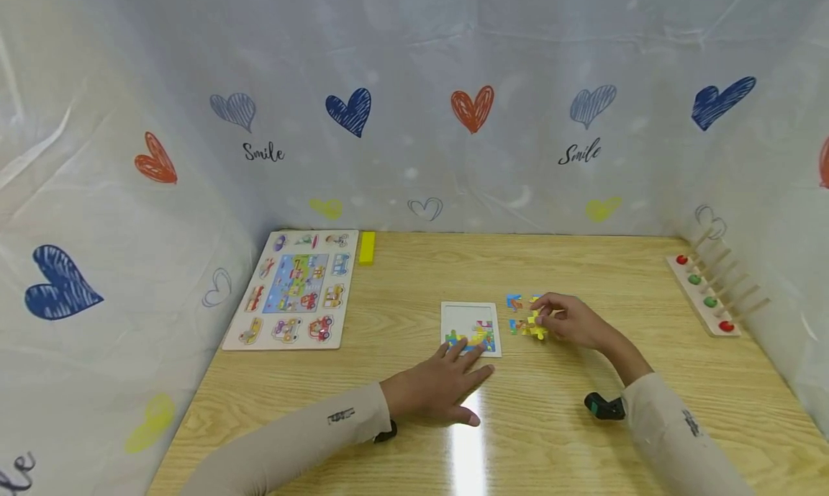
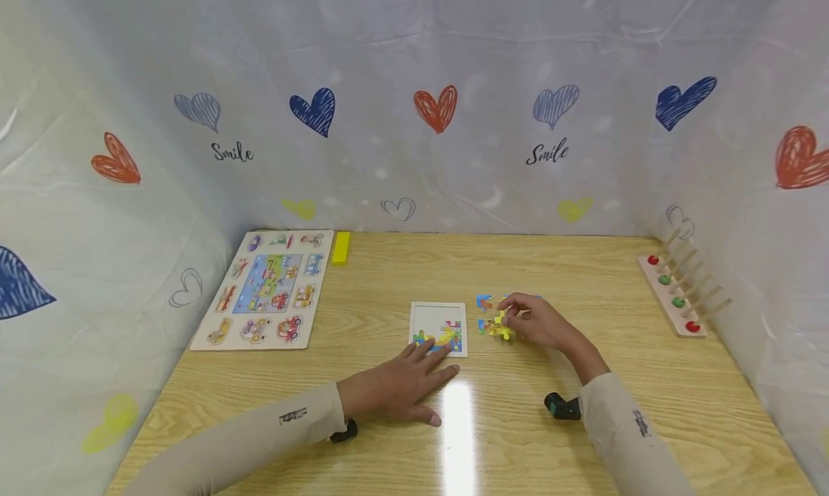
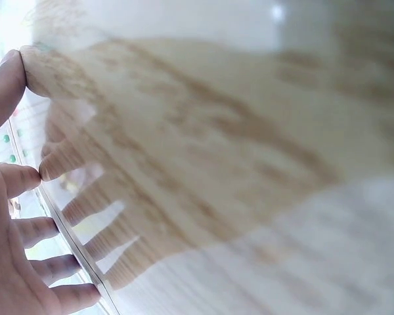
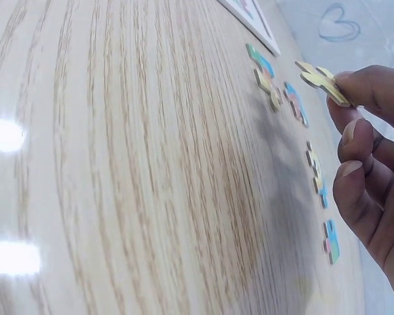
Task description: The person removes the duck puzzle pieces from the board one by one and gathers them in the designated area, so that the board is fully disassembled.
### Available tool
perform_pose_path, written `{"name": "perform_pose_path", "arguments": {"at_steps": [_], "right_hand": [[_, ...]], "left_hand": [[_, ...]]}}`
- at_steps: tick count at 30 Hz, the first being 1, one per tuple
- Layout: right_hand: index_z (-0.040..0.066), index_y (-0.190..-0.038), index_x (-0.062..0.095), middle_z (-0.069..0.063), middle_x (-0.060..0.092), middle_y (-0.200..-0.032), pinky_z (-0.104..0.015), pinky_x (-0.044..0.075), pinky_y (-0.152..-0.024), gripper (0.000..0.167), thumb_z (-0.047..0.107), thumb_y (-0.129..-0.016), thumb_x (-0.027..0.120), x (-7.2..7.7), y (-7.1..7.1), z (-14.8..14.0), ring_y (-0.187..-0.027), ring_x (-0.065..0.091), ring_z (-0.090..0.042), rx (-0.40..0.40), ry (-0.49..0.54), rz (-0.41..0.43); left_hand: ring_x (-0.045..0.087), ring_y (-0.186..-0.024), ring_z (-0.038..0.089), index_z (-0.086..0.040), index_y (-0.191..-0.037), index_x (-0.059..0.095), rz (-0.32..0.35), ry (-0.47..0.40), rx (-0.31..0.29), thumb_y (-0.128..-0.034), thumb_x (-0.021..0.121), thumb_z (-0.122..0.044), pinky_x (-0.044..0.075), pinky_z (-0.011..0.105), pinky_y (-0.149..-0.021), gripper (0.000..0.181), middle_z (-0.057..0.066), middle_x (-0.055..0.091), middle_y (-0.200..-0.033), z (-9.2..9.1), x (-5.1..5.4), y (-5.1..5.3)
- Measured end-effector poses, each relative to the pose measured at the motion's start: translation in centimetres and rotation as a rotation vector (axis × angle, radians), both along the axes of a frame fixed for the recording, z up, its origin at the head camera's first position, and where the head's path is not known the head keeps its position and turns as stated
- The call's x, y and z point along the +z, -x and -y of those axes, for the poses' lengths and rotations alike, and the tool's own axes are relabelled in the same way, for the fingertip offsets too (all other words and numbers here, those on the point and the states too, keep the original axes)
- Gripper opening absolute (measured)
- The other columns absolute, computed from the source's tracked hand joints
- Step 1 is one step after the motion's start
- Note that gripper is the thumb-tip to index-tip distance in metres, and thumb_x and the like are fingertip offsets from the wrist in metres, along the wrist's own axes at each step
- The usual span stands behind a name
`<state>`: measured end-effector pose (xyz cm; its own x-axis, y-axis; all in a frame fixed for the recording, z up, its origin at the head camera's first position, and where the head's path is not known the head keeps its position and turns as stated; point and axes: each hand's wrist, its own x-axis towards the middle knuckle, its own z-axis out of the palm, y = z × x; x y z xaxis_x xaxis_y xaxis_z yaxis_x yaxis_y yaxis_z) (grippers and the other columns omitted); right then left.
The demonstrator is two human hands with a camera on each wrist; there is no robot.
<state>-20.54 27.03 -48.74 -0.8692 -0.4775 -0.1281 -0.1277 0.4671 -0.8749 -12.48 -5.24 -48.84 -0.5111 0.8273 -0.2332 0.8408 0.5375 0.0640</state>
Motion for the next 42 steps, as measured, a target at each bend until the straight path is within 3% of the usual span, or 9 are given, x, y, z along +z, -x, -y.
{"name": "perform_pose_path", "arguments": {"at_steps": [18,25,34,42], "right_hand": [[-0.006,-0.116,0.061,-0.014,0.063,-0.091,-0.028,0.046,-0.052,0.021,0.005,-0.099,0.060,-0.1,-0.4,-1.2,-0.058,0.052,-0.013,-0.082,-0.092,-0.087],[0.001,-0.106,0.067,-0.007,0.065,-0.085,-0.026,0.047,-0.057,0.014,0.006,-0.093,0.070,-0.7,-0.2,-0.9,-0.064,0.054,-0.009,-0.141,-0.188,-0.168],[0.006,-0.103,0.069,-0.002,0.065,-0.085,-0.025,0.045,-0.062,0.016,0.016,-0.092,0.074,-0.9,-0.4,-0.7,-0.074,0.055,-0.013,-0.174,-0.319,-0.215],[0.006,-0.107,0.069,-0.001,0.065,-0.091,-0.025,0.047,-0.067,0.023,0.022,-0.091,0.076,-0.2,-0.8,-1.5,-0.082,0.056,-0.014,-0.124,-0.327,-0.191]], "left_hand": [[0.023,-0.151,0.043,-0.020,-0.160,0.026,-0.017,-0.015,-0.001,-0.0964,0.044,-0.069,0.034,0.057,-0.116,0.083,0.016,0.017,-0.167,0.0,0.0,0.0],[0.024,-0.151,0.043,-0.019,-0.160,0.026,-0.017,-0.018,-0.003,-0.0964,0.045,-0.069,0.034,0.057,-0.115,0.083,0.017,0.018,-0.167,0.0,0.1,0.0],[0.024,-0.151,0.043,-0.019,-0.160,0.028,-0.019,-0.017,-0.004,-0.0964,0.045,-0.069,0.034,0.057,-0.115,0.082,0.017,0.019,-0.167,0.0,0.4,-0.1],[0.020,-0.153,0.042,-0.020,-0.161,0.024,0.006,-0.009,0.010,-0.0966,0.043,-0.069,0.031,0.056,-0.117,0.083,0.015,0.015,-0.168,0.1,0.3,-0.2]]}}
